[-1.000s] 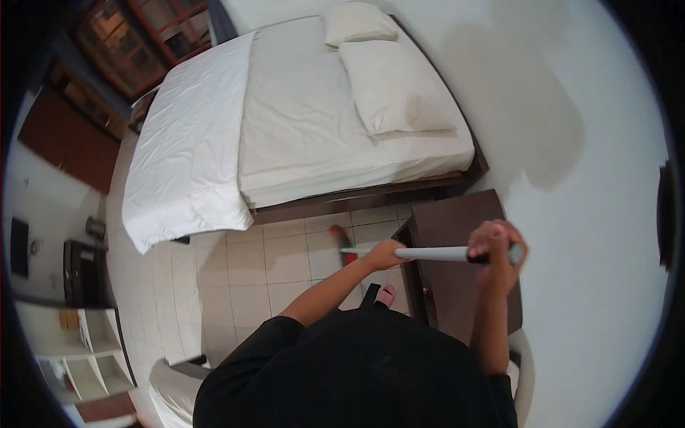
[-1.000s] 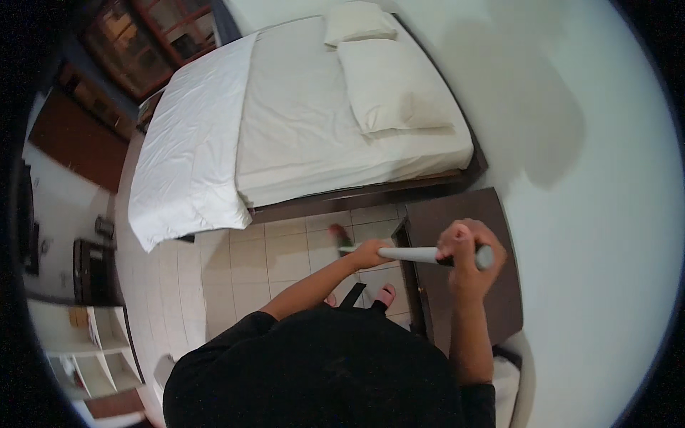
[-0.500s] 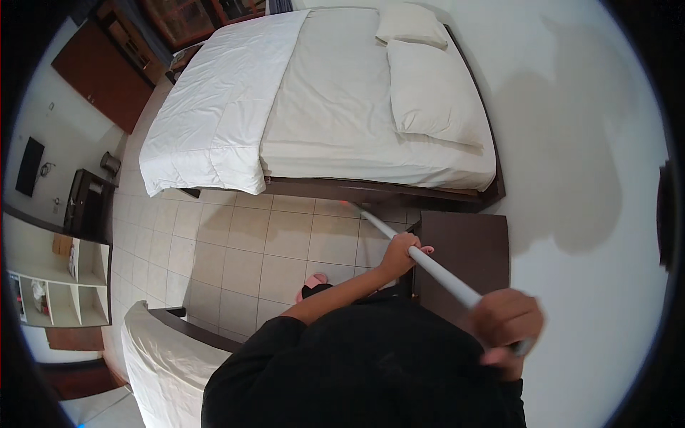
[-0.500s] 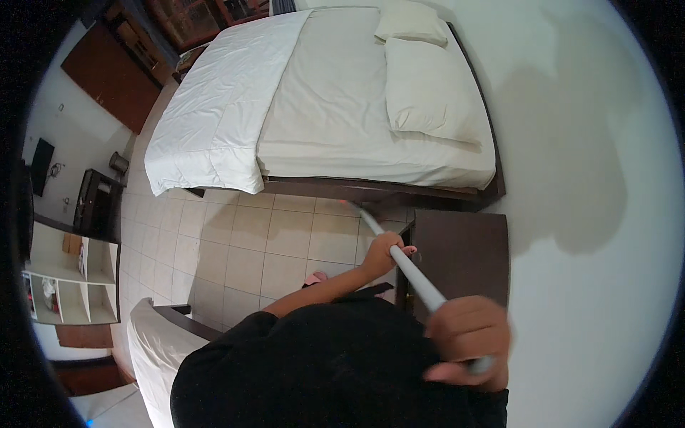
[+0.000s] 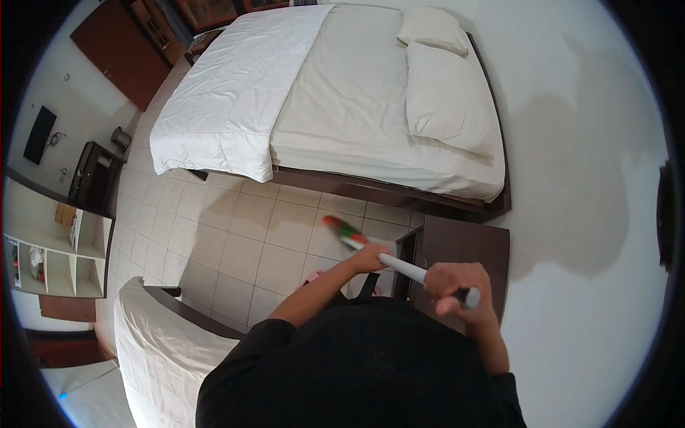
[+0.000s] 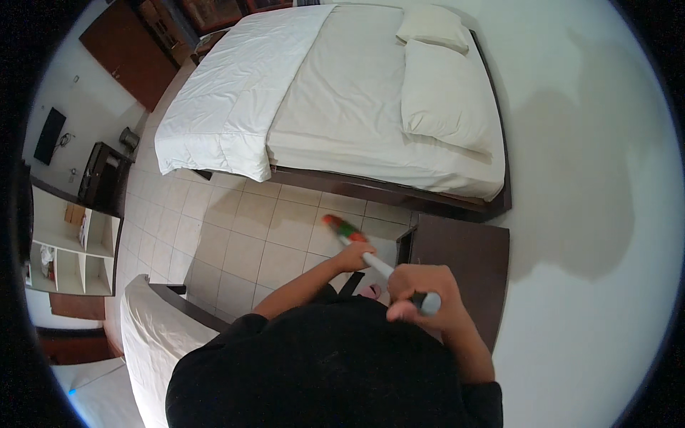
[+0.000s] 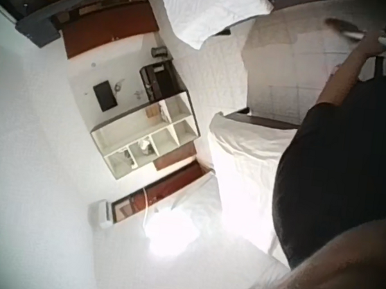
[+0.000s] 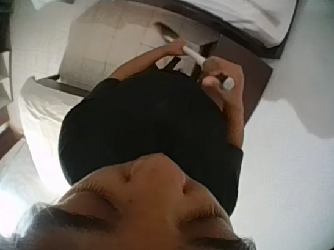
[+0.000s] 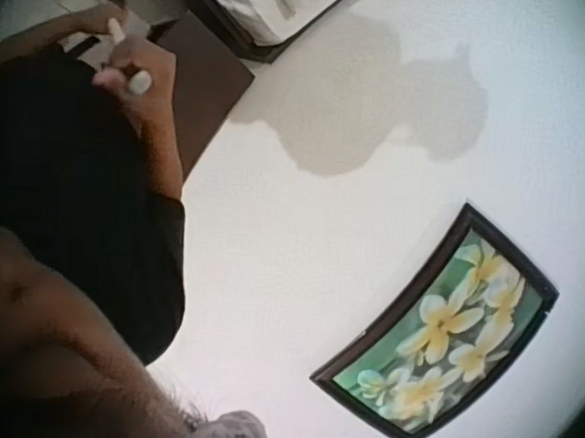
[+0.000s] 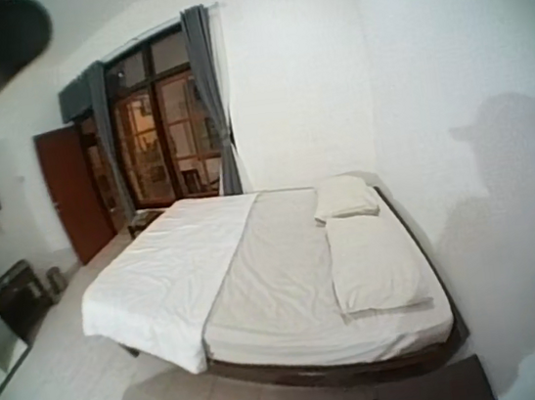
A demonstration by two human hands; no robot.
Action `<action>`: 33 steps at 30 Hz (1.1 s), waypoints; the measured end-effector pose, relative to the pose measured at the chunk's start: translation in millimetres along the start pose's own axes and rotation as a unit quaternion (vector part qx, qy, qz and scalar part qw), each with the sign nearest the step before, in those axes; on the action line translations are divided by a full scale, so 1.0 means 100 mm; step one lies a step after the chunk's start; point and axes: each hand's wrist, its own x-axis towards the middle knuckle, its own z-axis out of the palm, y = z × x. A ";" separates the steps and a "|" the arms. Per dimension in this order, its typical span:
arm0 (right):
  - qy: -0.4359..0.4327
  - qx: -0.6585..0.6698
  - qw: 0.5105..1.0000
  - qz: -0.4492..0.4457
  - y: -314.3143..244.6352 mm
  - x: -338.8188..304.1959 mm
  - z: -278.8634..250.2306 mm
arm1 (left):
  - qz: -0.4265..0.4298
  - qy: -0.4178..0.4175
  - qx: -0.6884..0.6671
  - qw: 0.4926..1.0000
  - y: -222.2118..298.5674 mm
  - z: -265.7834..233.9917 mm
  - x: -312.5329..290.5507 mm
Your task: The person sweeps the tiled floor of a bedroom using a broom. They systematically clean the area around two beds, a nightstand, and a shelving unit, moving the broom back and forth to gather debris.
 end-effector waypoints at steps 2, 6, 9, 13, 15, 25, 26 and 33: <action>0.035 0.033 0.999 0.002 0.21 -0.04 0.06 | -0.054 -0.043 0.003 0.998 -0.10 -0.14 -0.19; 0.042 0.017 0.999 -0.028 0.23 0.05 0.13 | -0.086 -0.074 0.022 0.993 -0.13 -0.39 -0.33; 0.032 -0.012 0.991 -0.133 -0.16 0.14 -0.11 | -0.026 -0.071 -0.012 0.997 0.33 -0.46 0.06; -0.069 0.130 0.954 -0.262 -0.55 0.26 -0.38 | 0.071 -0.040 -0.161 0.984 0.89 -0.38 0.62; -0.037 0.047 0.974 -0.216 -0.66 0.48 -0.25 | 0.074 0.043 -0.215 0.973 1.00 -0.43 0.68; 0.230 0.057 0.964 -0.122 0.68 1.56 0.56 | -0.036 0.001 0.054 0.998 -0.74 -1.35 0.24; 0.206 0.068 0.968 -0.129 0.83 1.66 0.61 | -0.064 -0.004 0.081 0.995 -0.87 -1.55 0.11; 0.136 0.085 0.985 -0.069 1.38 2.21 1.17 | -0.156 0.105 0.128 0.974 -1.55 -2.42 -0.82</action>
